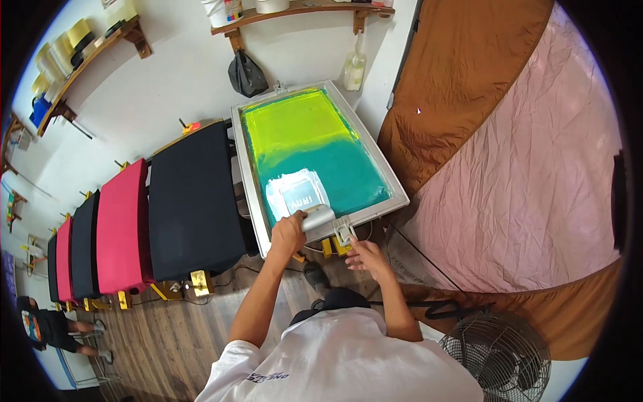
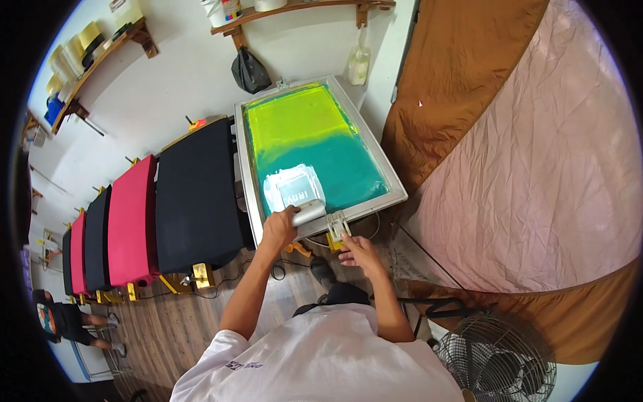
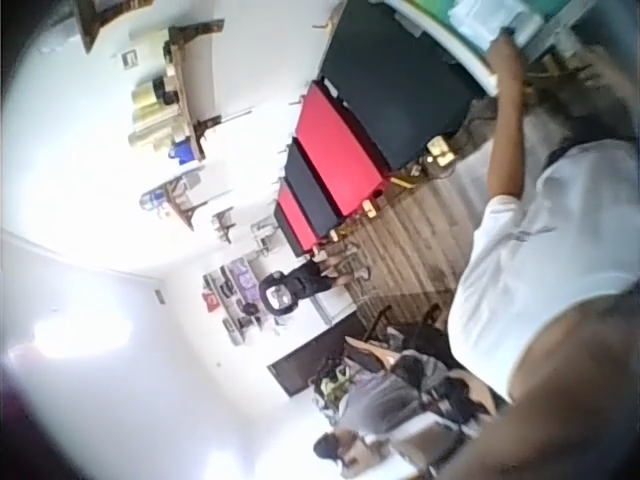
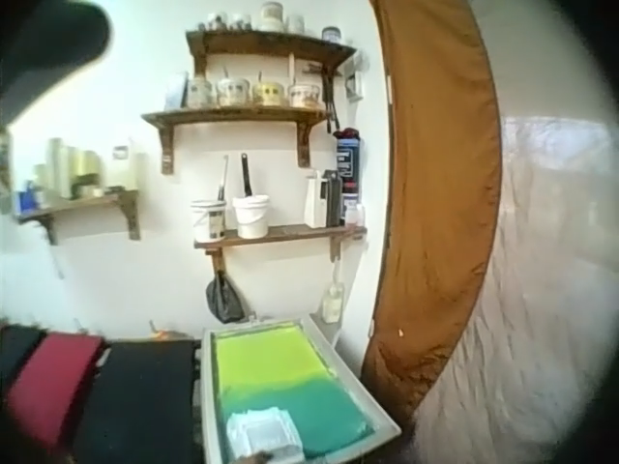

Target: Applying white ink to a screen using a squeegee as part of a screen-printing process.

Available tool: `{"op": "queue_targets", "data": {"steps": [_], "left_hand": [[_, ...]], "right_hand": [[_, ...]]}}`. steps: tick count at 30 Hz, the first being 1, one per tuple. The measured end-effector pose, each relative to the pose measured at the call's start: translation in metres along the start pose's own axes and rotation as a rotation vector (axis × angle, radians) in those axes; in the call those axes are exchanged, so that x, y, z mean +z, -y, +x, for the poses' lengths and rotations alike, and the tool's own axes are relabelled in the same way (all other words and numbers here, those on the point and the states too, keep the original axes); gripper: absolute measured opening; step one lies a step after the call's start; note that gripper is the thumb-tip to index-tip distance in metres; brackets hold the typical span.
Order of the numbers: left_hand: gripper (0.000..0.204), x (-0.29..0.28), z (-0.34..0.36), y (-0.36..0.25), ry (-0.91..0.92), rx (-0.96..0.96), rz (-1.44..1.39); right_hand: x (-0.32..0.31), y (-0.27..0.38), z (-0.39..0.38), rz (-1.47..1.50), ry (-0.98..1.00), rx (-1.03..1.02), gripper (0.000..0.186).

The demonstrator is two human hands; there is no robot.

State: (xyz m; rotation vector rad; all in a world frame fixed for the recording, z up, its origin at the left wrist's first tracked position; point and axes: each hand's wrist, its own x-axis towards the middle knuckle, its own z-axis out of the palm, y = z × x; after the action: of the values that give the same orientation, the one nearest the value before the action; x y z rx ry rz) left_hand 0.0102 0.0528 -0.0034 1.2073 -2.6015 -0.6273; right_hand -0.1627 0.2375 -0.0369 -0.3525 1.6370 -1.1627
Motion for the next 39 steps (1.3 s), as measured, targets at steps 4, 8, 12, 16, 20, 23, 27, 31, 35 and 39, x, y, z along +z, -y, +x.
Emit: {"op": "queue_targets", "data": {"steps": [4, 8, 12, 16, 20, 23, 27, 31, 35, 39], "left_hand": [[0.039, -0.003, -0.008, -0.005, 0.013, 0.015, -0.033], [0.039, -0.008, -0.009, -0.016, 0.030, -0.009, -0.071], [0.044, -0.003, -0.011, -0.012, -0.034, 0.028, -0.067], [0.048, -0.006, -0.011, -0.012, 0.014, 0.000, -0.062], [0.052, 0.000, -0.012, -0.006, -0.012, -0.015, -0.110], [0.055, 0.003, -0.015, -0.005, -0.032, 0.007, -0.118], [0.059, -0.002, -0.014, -0.012, -0.021, 0.007, -0.129], [0.063, -0.002, -0.013, -0.008, 0.007, 0.025, -0.127], [0.065, -0.004, -0.013, -0.006, 0.033, 0.040, -0.116], [0.064, -0.010, -0.011, -0.006, 0.042, 0.045, -0.108]], "right_hand": [[0.001, -0.010, 0.012, 0.293, 0.132, 0.064, 0.046], [-0.005, -0.023, 0.022, 0.428, 0.169, 0.101, 0.037], [-0.001, -0.008, 0.013, 0.229, 0.159, 0.017, 0.036], [-0.002, -0.018, 0.019, 0.167, 0.182, -0.064, 0.040], [-0.005, -0.017, 0.021, 0.201, 0.194, -0.004, 0.037], [-0.006, -0.021, 0.022, 0.225, 0.243, 0.046, 0.031], [-0.008, -0.015, 0.023, 0.225, 0.241, 0.064, 0.029], [-0.009, -0.013, 0.022, 0.236, 0.254, 0.057, 0.027], [-0.007, -0.019, 0.022, 0.254, 0.237, 0.043, 0.028], [-0.004, -0.015, 0.020, 0.287, 0.215, 0.035, 0.029]]}}
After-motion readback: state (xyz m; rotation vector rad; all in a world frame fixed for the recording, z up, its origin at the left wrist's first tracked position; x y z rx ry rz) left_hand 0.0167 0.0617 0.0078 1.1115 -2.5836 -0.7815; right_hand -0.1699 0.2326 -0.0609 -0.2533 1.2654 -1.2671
